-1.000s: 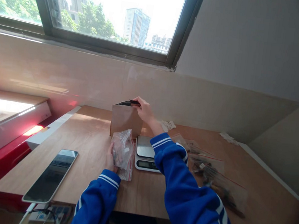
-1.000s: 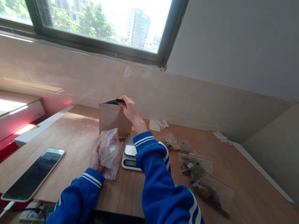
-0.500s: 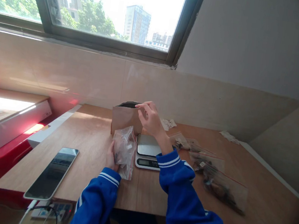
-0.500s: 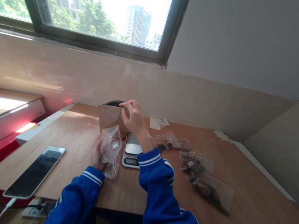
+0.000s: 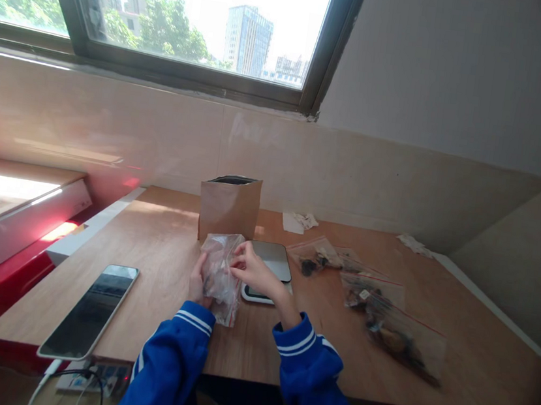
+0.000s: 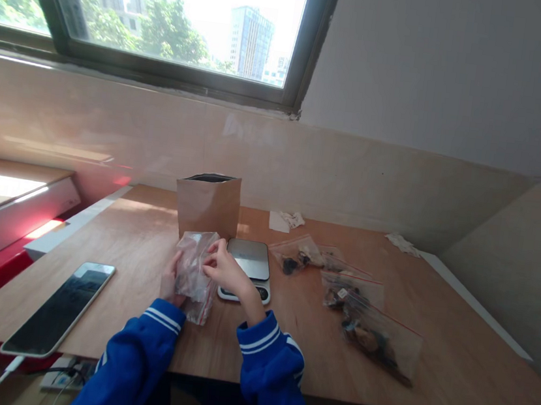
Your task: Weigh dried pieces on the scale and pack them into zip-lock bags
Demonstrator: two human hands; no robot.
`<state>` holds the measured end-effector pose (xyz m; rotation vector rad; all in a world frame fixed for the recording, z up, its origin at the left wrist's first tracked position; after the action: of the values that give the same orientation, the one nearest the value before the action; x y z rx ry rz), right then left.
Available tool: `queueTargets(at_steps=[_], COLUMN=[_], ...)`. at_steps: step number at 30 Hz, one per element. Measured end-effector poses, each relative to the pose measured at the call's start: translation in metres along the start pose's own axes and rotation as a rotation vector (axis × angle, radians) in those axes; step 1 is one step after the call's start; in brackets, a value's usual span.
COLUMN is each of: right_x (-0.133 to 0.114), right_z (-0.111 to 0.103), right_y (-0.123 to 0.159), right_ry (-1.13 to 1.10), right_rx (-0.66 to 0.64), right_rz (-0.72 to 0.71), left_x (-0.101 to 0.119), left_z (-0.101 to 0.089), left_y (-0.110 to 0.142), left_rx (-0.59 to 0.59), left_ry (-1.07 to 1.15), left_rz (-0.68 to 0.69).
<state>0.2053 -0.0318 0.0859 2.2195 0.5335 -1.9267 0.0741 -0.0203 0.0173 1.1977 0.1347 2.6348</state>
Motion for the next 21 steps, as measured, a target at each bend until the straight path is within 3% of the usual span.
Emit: queueTargets(at_steps=[4, 6, 10, 15, 21], right_x=[0.007, 0.008, 0.011, 0.013, 0.025], right_z=[-0.003, -0.002, 0.005, 0.009, 0.011], right_y=[-0.002, -0.003, 0.001, 0.009, 0.006], right_ry=[0.006, 0.08, 0.159, 0.208, 0.289], right_rx=[0.15, 0.148, -0.04, -0.242, -0.253], right_rz=[0.011, -0.004, -0.018, -0.182, -0.17], left_x=[0.002, 0.002, 0.002, -0.002, -0.005], left_z=[0.003, 0.005, 0.005, 0.0, 0.0], left_y=[0.002, 0.004, 0.006, 0.003, 0.001], left_rx=[0.017, 0.019, 0.019, 0.016, -0.039], left_ry=[-0.003, -0.024, -0.136, -0.268, -0.28], left_rz=[0.111, 0.142, 0.212, 0.266, 0.211])
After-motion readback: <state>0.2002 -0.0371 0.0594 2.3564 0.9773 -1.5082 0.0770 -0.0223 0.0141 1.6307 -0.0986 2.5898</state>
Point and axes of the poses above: each hand's wrist, its own y-axis away from the middle knuckle, its own z-axis out of the palm, x = y × z, the point moved 2 cm from there along -y, towards the middle knuckle, and after that the axes turned 12 degrees about -y, right-handed, at the moved point
